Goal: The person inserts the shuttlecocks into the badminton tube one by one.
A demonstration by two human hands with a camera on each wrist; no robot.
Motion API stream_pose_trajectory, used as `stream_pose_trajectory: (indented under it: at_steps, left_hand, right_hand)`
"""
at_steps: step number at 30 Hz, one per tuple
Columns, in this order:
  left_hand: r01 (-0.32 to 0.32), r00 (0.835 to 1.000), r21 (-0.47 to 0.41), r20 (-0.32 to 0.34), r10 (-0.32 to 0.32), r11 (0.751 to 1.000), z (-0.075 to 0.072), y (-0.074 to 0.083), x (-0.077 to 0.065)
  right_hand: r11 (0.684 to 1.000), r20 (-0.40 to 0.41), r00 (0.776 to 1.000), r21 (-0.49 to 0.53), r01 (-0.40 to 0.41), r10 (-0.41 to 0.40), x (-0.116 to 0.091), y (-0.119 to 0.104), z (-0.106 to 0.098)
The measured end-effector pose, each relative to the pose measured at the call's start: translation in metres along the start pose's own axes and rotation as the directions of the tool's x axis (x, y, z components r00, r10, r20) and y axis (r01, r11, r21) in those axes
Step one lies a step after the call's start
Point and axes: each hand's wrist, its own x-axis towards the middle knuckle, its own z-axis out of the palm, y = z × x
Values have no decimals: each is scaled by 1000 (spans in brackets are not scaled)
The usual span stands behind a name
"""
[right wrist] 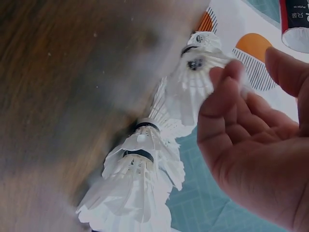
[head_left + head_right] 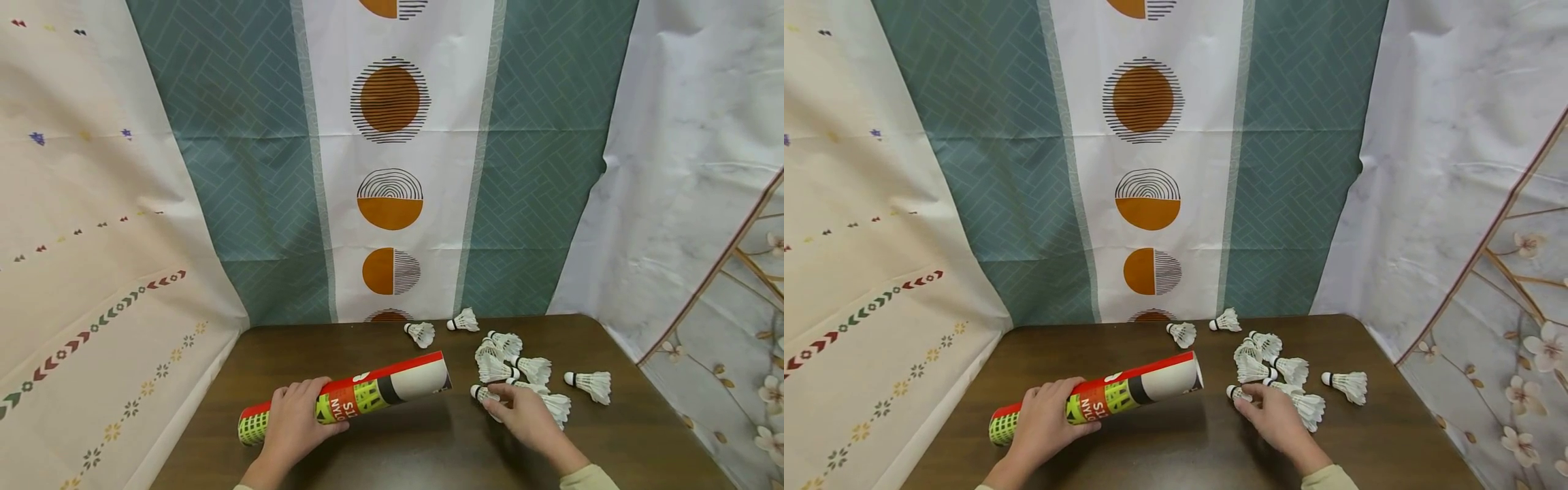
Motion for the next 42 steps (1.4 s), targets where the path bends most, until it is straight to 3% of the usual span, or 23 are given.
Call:
stream_pose_trajectory:
  at_steps: [8, 13, 22, 27, 37, 42]
  left_hand:
    - [13, 1000, 5, 19, -13, 1000, 4, -2, -2]
    - [8, 1000, 8, 19, -8, 1000, 5, -4, -3]
    - [-2, 999, 19, 53, 1, 1000, 6, -3, -4]
    - [-6, 998, 16, 58, 5, 1000, 6, -1, -4]
    - [-2, 999, 6, 41, 1, 1000, 4, 1, -6]
    - [-26, 999, 11, 18, 26, 1000, 3, 5, -6]
  right_hand:
    - [999, -196, 980, 25, 26, -20, 0, 0, -5]
    - [992, -249, 968, 121, 22, 9, 1, -3, -10]
    - [966, -233, 972, 253, 42, 19, -1, -19, -17]
    - [941, -212, 977, 327, 87, -17, -5, -35, -18]
    - [921, -232, 971, 362, 143, -59, -7, -53, -15]
    - [912, -144, 984, 381, 151, -103, -5, -54, -8]
